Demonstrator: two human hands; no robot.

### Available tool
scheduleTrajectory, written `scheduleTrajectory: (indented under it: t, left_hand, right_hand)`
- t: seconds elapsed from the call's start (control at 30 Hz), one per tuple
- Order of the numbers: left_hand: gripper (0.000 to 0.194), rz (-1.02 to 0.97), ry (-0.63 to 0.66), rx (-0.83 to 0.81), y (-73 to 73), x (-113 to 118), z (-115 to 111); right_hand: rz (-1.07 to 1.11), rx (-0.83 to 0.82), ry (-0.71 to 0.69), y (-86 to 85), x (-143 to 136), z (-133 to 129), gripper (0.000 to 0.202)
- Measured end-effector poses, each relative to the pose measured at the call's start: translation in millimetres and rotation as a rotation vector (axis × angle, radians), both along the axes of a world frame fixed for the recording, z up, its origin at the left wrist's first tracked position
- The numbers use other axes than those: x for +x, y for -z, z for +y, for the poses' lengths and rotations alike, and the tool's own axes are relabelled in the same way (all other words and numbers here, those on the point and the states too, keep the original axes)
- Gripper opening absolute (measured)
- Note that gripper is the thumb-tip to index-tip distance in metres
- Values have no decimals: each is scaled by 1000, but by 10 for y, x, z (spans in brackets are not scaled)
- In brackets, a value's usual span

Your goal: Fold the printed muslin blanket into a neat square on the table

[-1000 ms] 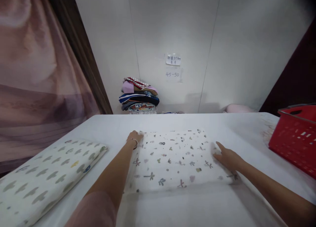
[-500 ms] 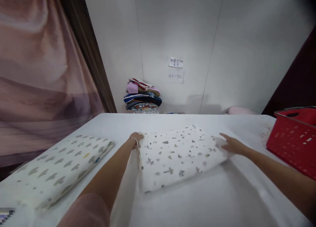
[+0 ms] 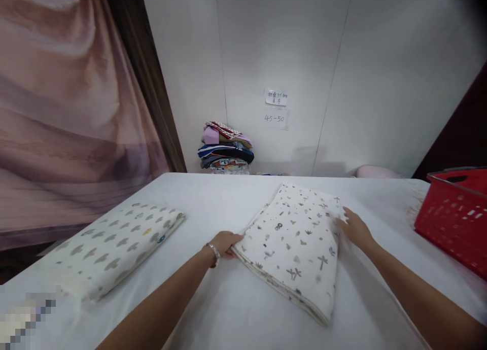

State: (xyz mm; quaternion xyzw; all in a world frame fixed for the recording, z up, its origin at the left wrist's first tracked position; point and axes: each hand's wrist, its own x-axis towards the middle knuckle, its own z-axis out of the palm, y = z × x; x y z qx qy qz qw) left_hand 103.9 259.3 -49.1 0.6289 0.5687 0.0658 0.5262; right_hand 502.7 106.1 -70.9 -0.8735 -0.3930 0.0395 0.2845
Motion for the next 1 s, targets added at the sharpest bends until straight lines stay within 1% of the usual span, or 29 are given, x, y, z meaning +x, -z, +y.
scheduleTrajectory:
  t: [0.07, 0.1, 0.17, 0.2, 0.27, 0.33, 0.4, 0.43, 0.5, 0.57, 0.6, 0.63, 0.67, 0.7, 0.73, 0.77, 0.83, 0.9, 0.93, 1.0]
  left_hand:
    - [24, -3, -10, 19, -24, 48, 19]
    - [22, 1, -5, 38, -24, 75, 8]
    - [19, 8, -9, 78, -13, 118, -38]
    - [18, -3, -21, 68, -7, 131, -69]
    - [17, -72, -69, -11, -1, 134, -148]
    - [16, -151, -123, -122, 1, 116, -281]
    - [17, -220, -141, -232, 18, 91, -513]
    - [19, -248, -131, -292, 39, 80, -673]
    - [31, -308, -51, -436, 115, 58, -1056]
    - [45, -339, 131, -587, 223, 35, -1435]
    - [45, -325, 234, -645, 277, 24, -1580]
    - [44, -289, 329, -675, 322, 16, -1674]
    - [42, -247, 404, -678, 351, 13, -1707]
    - [41, -208, 443, -646, 361, 19, -1676]
    - [40, -178, 443, -589, 349, 37, -1585]
    - [39, -164, 401, -508, 315, 71, -1443]
    - [31, -163, 218, -316, 201, 197, -1066]
    - [23, -142, 12, -124, 73, 404, -668]
    - [21, -135, -35, -62, 22, 535, -490]
    - [21, -113, -84, 35, -34, 831, -199]
  right_hand:
    - [299, 23, 118, 64, -133, -303, 71]
    - [445, 46, 148, 65, -227, -426, 77]
    - [675, 93, 147, 28, -462, -596, 87]
    - [748, 107, 122, 2, -592, -644, 90]
    - [839, 111, 37, -50, -830, -679, 95]
    - [884, 104, -60, -100, -969, -664, 96]
    - [869, 128, -120, -164, -957, -639, 94]
    - [836, 148, -116, -205, -895, -636, 93]
    - [762, 172, -80, -295, -698, -673, 91]
    - [743, 121, -60, -367, -487, -782, 90]
    - [737, 72, -50, -386, -405, -860, 91]
    - [720, 18, -34, -390, -349, -949, 91]
    - [697, -34, -13, -379, -319, -1044, 91]
    - [668, -79, 9, -354, -313, -1140, 91]
    - [640, -116, 25, -316, -325, -1232, 91]
    - [618, -144, 32, -270, -350, -1318, 90]
    - [576, -174, 21, -169, -413, -1463, 90]
    - [534, -187, 23, -96, -473, -1573, 92]
    - [525, -189, 30, -81, -500, -1617, 93]
    - [558, -190, 40, -104, -553, -1687, 94]
